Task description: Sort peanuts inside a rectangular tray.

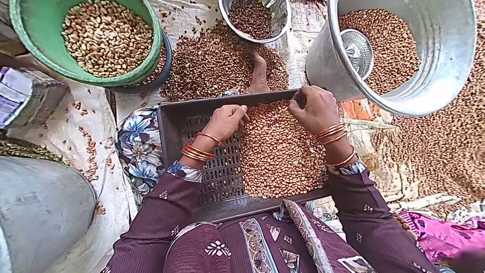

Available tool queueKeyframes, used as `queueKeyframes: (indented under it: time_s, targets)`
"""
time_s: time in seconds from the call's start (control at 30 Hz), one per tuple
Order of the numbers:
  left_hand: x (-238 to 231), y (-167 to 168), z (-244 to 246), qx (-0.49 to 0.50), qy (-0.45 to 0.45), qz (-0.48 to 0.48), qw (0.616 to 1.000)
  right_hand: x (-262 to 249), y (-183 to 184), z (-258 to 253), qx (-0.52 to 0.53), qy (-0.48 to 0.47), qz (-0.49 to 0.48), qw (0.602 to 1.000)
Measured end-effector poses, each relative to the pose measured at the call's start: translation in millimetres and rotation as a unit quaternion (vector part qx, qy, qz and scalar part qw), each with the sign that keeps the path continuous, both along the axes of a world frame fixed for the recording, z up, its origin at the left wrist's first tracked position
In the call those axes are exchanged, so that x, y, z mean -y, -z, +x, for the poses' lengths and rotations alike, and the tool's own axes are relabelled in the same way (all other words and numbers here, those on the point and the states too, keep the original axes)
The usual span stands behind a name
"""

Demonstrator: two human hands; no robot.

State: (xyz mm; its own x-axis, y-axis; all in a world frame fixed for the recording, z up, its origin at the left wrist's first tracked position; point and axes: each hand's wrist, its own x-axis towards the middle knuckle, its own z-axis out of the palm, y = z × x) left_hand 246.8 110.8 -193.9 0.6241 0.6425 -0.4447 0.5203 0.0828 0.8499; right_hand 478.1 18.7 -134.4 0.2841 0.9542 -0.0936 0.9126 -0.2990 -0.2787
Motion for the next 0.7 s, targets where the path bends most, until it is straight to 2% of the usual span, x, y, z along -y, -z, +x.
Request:
queueKeyframes:
  time_s: [0.1, 0.17, 0.23, 0.3, 0.37, 0.47, 0.6, 0.7]
  targets:
    - [11, -4, 6, 0.037, -0.012, -0.134, 0.990, 12, -16, -37, -0.080, -0.147, 0.054, 0.984]
    - [16, -8, 8, 0.045, -0.016, -0.189, 0.981, 14, -18, -57, -0.121, -0.234, 0.062, 0.963]
    - [21, -8, 10, 0.052, -0.016, -0.216, 0.975, 14, -15, -63, -0.124, -0.271, 0.062, 0.953]
    - [24, 1, 6, 0.080, 0.015, -0.157, 0.984, 12, -8, -57, -0.106, -0.267, 0.069, 0.955]
    - [28, 8, 1, 0.079, 0.064, -0.001, 0.995, 14, -5, -46, -0.087, -0.255, 0.055, 0.961]
    - [37, 21, -1, 0.121, 0.114, 0.197, 0.966, 27, -7, -37, -0.085, -0.243, 0.012, 0.966]
    - [41, 33, 4, 0.160, 0.147, 0.279, 0.935, 34, -7, -30, -0.088, -0.229, 0.005, 0.969]
    - [40, 29, 4, 0.139, 0.131, 0.271, 0.943, 28, -11, -30, -0.079, -0.220, 0.021, 0.972]
